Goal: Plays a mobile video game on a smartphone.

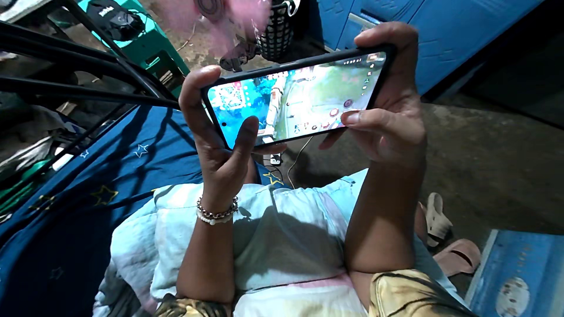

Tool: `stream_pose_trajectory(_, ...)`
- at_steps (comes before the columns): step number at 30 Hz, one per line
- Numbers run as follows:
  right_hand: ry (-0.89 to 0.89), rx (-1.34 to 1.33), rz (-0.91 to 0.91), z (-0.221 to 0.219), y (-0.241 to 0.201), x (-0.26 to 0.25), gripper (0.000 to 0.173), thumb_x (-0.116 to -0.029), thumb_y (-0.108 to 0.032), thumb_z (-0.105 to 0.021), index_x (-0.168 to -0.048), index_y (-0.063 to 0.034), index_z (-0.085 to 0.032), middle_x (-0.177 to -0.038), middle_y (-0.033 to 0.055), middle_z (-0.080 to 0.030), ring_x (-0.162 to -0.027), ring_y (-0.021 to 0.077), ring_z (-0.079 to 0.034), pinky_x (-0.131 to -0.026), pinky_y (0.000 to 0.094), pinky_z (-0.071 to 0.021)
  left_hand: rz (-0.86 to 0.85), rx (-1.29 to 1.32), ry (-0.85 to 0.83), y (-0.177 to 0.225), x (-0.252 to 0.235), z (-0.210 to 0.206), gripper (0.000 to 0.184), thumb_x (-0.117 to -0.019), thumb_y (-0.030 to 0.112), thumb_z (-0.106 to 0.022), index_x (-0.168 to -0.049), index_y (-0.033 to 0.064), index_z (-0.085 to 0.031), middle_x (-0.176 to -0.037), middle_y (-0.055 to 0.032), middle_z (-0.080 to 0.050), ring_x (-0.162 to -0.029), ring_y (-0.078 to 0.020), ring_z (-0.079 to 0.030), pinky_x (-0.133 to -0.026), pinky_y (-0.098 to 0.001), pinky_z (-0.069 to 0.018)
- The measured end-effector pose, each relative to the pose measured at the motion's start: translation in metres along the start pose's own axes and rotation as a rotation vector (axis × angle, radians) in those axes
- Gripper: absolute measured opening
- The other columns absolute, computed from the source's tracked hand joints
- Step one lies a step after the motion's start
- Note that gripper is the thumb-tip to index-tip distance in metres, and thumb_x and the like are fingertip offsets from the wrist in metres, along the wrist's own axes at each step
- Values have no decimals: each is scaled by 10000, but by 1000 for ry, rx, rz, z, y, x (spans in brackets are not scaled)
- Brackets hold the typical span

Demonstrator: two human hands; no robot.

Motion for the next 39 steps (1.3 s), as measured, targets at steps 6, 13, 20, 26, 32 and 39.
stream_pose_trajectory(6, 1, 18, -12, 1, 1, 0, 615, -864, -7, -656, -1376, -202, -376, -1284, 11, -582, -999, 181, -708, -512, 324, -637, 40, -4, 11, -1, 1, 0, 616, -990, 74, -631, -1478, 258, -302, -1385, 31, -498, -1171, -130, -627, -779, -298, -651)
stream_pose_trajectory(13, 4, -5, -11, 0, 1, 0, 612, -856, 13, -645, -1366, -200, -383, -1278, 19, -594, -993, 184, -712, -513, 317, -635, -18, -29, -2, 0, 0, 1, 619, -986, 46, -615, -1482, 220, -288, -1402, 54, -474, -1239, -105, -564, -952, -297, -578)
stream_pose_trajectory(20, 3, -8, -10, -1, -1, 0, 611, -862, 2, -658, -1365, -202, -378, -1283, 16, -587, -1005, 188, -708, -513, 326, -637, 7, -19, -2, 1, 0, 0, 621, -986, 64, -624, -1480, 237, -289, -1379, 38, -496, -1178, -118, -610, -840, -292, -627)
stream_pose_trajectory(26, 10, 36, -17, -6, -19, 3, 735, -846, -6, -652, -1461, -152, -276, -1307, 41, -559, -994, 207, -707, -539, 359, -653, 86, 18, 23, 15, 8, -11, 662, -997, 65, -609, -1528, 248, -260, -1422, -2, -485, -1148, -150, -638, -727, -298, -649)
stream_pose_trajectory(32, 29, 47, -179, -17, -87, 30, 625, -981, -185, -568, -1511, -184, -236, -1275, 74, -597, -961, 248, -726, -546, 409, -653, 145, -87, 39, 74, 28, -51, 660, -1009, 137, -603, -1551, 287, -258, -1428, 19, -506, -1131, -163, -660, -720, -346, -658)
stream_pose_trajectory(39, 57, 710, -403, 40, -199, 152, 539, -1072, -393, -487, -1523, -116, -385, -1252, 89, -642, -1071, 144, -655, -891, 350, -572, 177, -86, 318, 138, 56, -92, 451, -1045, 86, -521, -1460, 30, -352, -1332, -135, -578, -1187, -288, -631, -968, -497, -576)
Point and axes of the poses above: each hand's wrist, its own x-axis away from the middle knuckle, its own z-axis out of the back of the hand, y = z × x, the point moved 5 cm from there along -x, towards the middle knuckle
